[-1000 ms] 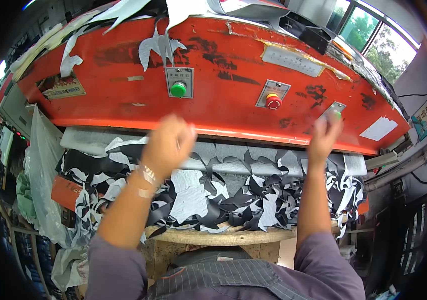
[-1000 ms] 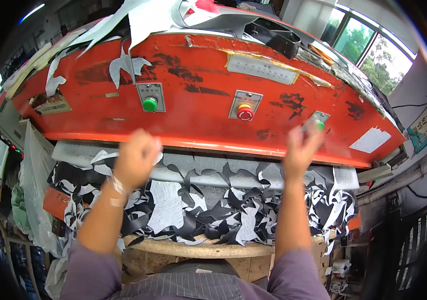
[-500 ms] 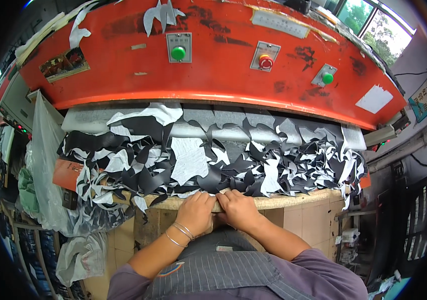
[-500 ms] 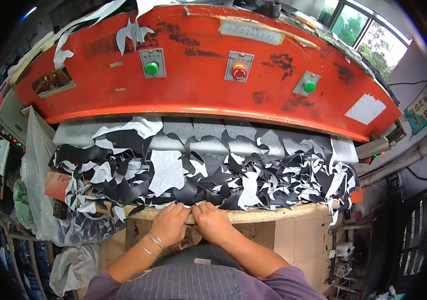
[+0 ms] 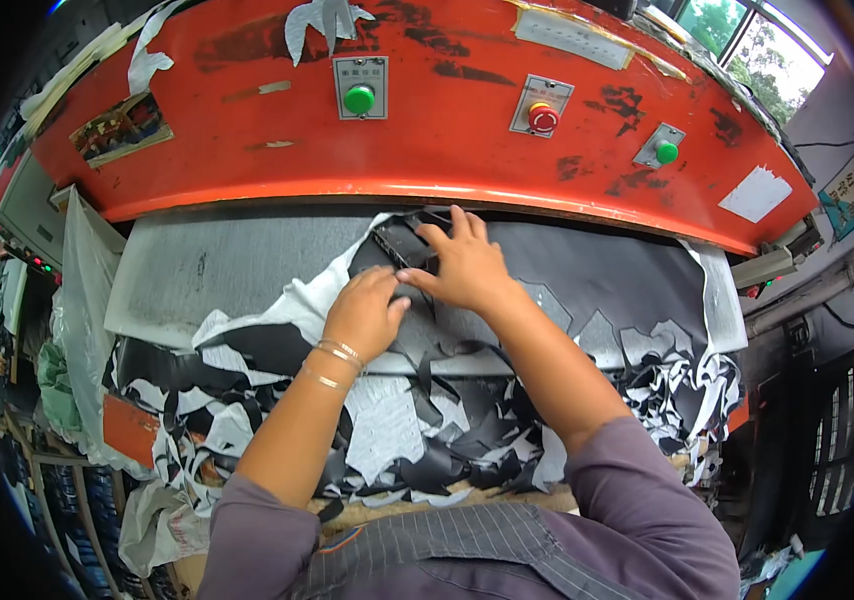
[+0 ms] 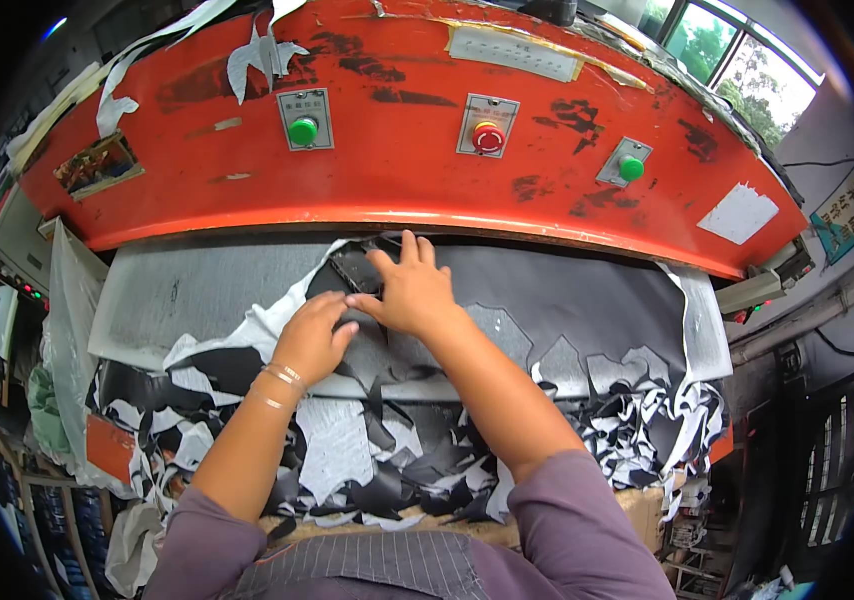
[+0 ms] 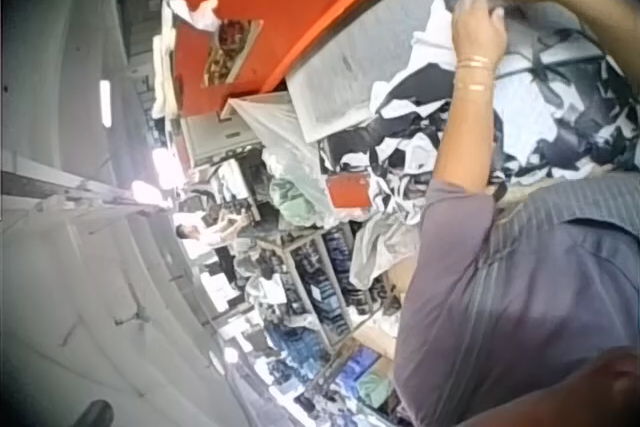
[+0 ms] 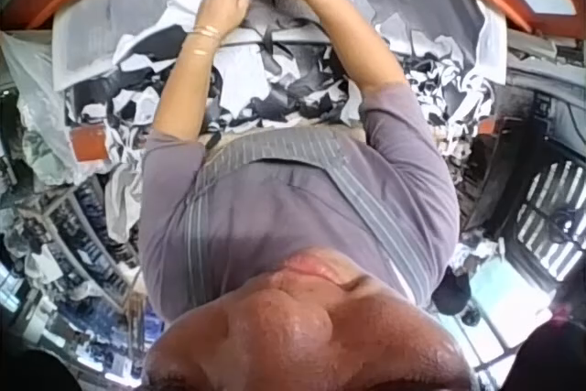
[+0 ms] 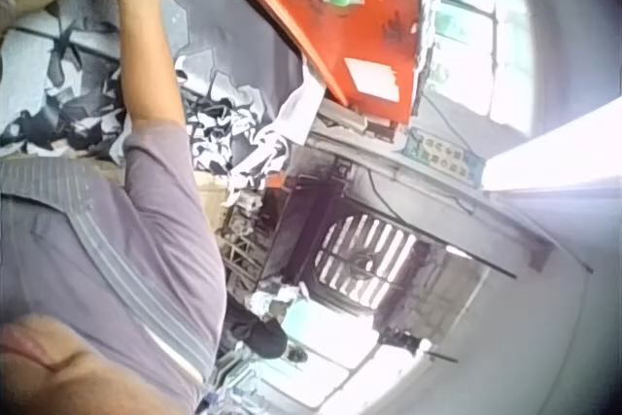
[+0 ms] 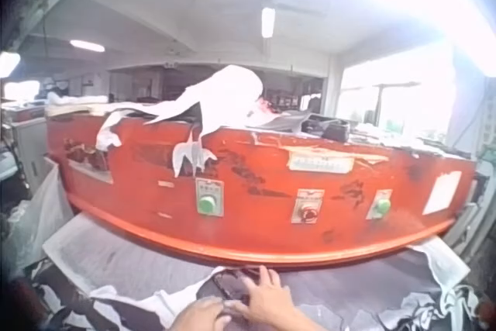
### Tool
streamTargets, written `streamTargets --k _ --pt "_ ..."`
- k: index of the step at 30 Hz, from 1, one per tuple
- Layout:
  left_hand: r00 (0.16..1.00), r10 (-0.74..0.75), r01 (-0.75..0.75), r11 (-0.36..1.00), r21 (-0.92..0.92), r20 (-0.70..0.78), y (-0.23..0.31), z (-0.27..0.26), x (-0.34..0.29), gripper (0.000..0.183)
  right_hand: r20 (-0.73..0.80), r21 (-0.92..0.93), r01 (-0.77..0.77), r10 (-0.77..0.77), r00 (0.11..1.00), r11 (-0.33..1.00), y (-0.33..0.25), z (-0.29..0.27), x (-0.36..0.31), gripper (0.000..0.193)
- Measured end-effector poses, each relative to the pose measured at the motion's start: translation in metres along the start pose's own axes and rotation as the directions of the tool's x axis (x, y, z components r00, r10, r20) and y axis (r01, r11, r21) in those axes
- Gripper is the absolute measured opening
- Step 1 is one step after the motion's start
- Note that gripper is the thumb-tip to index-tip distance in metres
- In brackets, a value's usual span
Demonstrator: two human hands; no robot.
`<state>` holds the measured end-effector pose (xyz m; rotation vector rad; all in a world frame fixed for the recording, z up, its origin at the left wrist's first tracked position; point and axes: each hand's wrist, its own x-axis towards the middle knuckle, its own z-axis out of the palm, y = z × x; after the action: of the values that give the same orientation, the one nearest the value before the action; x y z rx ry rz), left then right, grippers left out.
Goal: The recorder uses a metal die and a hydraulic press to cut shoe components from a leather sheet.
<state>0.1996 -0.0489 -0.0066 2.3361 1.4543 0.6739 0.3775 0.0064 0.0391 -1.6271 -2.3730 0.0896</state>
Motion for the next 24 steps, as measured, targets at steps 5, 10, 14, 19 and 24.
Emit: streamTargets --k 5,10,14,19,24 --pt "0.982 -0.001 0.019 0.995 0.095 -0.19 -0.054 0.045 0.023 0.042 0.247 0.077 -0.066 0.045 0.968 0.995 0.009 0.026 0.058 0.061" --pt "0.993 0.0 0.007 0.998 0.055 -0.117 -0.066 0.032 0.03 0.056 -0.067 0.866 -0.003 0.122 0.99 0.499 0.085 0.019 0.038 0.054" --pt "0.985 -0.088 0.14 0.905 -0.403 0.145 -0.031 0.008 0.048 0.095 0.056 0.955 -0.083 0.102 0.993 0.285 0.111 0.009 -0.018 0.051" --pt "0.999 -0.023 -0.016 0.443 -0.896 -0.03 0.008 0.04 0.035 0.053 0.258 0.913 -0.246 0.007 0.966 0.324 0.043 0.014 -0.072 0.047" --pt "0.877 -0.407 0.404 0.333 -0.852 0.256 -0.008 0.045 0.011 0.016 0.289 0.656 -0.29 0.123 0.949 0.697 0.066 -0.002 -0.055 0.05"
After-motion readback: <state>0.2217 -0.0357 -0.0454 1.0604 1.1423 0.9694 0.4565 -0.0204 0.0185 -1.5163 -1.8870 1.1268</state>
